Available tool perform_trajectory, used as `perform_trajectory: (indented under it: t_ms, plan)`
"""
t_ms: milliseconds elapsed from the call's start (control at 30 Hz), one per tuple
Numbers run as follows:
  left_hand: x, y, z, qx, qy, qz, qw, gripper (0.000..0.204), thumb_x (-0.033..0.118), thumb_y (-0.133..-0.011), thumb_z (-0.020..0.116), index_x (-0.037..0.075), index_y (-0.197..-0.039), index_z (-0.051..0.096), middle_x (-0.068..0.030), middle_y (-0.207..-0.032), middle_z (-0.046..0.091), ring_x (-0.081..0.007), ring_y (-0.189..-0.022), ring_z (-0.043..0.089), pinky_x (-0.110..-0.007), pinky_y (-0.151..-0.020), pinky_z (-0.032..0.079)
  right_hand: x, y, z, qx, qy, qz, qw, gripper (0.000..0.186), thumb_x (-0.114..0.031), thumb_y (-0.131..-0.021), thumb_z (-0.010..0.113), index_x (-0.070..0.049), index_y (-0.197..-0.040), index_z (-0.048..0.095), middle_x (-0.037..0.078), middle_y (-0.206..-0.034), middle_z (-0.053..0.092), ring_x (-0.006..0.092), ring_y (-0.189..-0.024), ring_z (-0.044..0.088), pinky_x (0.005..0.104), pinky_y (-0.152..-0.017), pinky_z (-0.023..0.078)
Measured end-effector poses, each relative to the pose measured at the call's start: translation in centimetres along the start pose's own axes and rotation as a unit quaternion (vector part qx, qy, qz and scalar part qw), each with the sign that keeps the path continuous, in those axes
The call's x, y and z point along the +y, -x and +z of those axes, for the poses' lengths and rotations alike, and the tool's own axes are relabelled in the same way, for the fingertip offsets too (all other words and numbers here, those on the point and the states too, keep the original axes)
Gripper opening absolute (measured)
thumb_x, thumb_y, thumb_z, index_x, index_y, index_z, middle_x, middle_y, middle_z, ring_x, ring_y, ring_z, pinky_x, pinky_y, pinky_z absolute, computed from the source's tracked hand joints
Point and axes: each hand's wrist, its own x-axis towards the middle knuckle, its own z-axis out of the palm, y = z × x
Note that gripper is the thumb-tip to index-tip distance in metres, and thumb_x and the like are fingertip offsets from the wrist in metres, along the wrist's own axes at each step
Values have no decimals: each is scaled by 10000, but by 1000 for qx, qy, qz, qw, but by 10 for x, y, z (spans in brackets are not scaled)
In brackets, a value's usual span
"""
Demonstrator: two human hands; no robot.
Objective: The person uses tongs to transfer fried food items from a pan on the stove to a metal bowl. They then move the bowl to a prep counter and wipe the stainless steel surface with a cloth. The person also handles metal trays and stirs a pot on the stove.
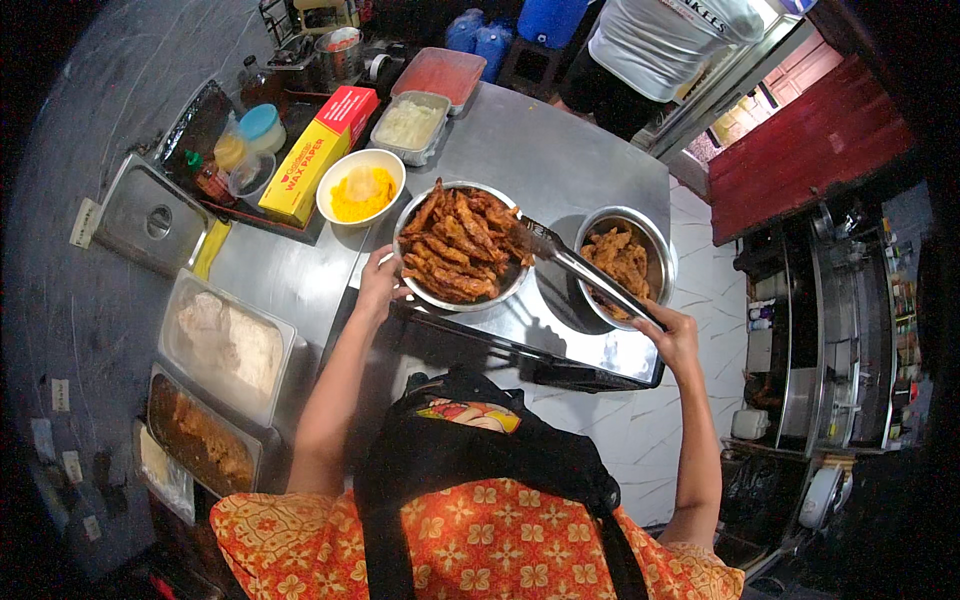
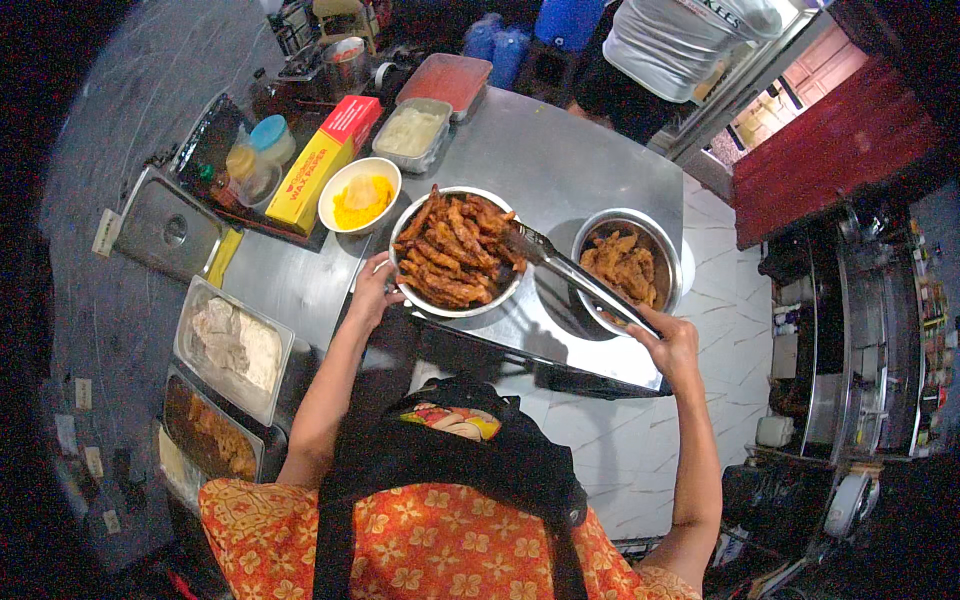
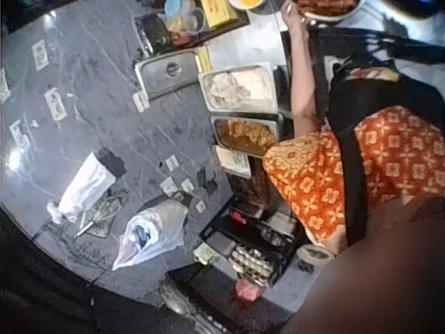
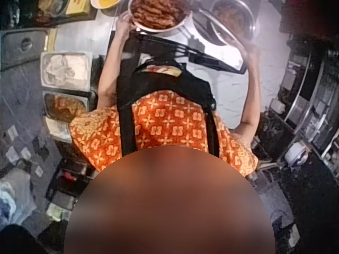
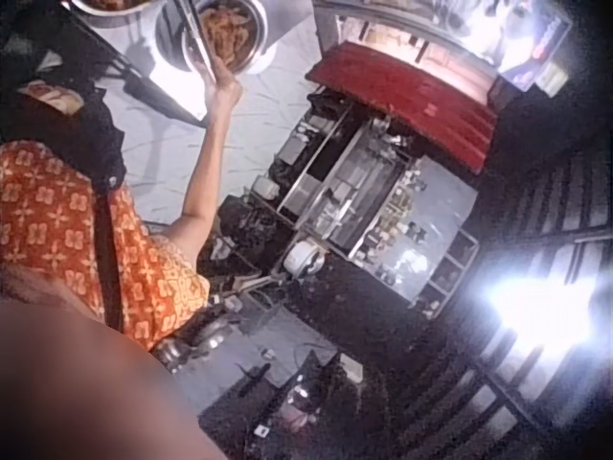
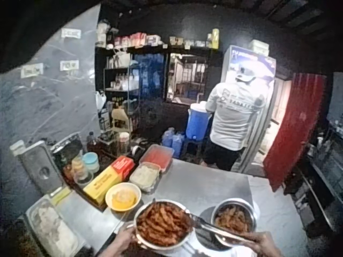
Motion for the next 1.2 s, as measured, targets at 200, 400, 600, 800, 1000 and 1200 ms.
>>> perform_trajectory:
  t_ms: [200, 400, 600, 800, 1000, 1200]
  plan:
    - [4, 12, -2, -11, 19, 5, 1000, 360, 123, -910, 439, 57, -1258, 378, -99, -1032, 543, -172, -791, 582, -322, -645, 538, 1, 19, 6, 37, -12, -35, 999, 340, -183, -663, 762, -11, -943, 675, 160, -842, 667, 225, -711, 667, 300, -622, 512]
    - [7, 16, 6, -15, 46, 0, 999, 386, 96, -917, 400, 6, -1285, 330, -146, -1099, 534, -233, -866, 601, -366, -715, 536, 1, 27, 18, 17, 50, -9, 999, 365, -201, -650, 767, -28, -957, 675, 155, -854, 667, 228, -723, 666, 306, -626, 507]
    - [-12, 25, 6, -3, 109, -26, 994, 399, 83, -929, 367, -4, -1302, 256, -182, -1129, 512, -262, -880, 605, -340, -681, 554, 7, 34, 21, 19, -5, 8, 1000, 378, -206, -651, 767, -12, -961, 670, 151, -869, 669, 232, -746, 665, 305, -665, 504]
    - [-35, 31, 25, -12, 142, -16, 990, 374, 81, -945, 341, 51, -1307, 252, -185, -1191, 472, -324, -974, 584, -397, -756, 549, 10, 37, 23, 1, -87, 64, 994, 375, -187, -674, 750, 7, -981, 657, 152, -873, 672, 196, -779, 661, 290, -712, 492]
    - [-26, 29, 37, 7, 117, 2, 993, 329, 79, -949, 342, 67, -1271, 274, -177, -1181, 465, -295, -967, 583, -388, -726, 559, 7, 39, 25, 3, -125, 113, 986, 392, -206, -694, 742, 7, -1009, 646, 150, -895, 672, 174, -791, 652, 290, -733, 483]
    - [-15, -5, 55, -2, 116, 8, 993, 320, 56, -944, 332, 55, -1259, 281, -195, -1160, 471, -299, -899, 607, -391, -682, 576, 22, 41, 38, 78, -175, 168, 967, 432, -211, -731, 725, 32, -1072, 613, 69, -730, 643, 116, -623, 581, 248, -571, 444]
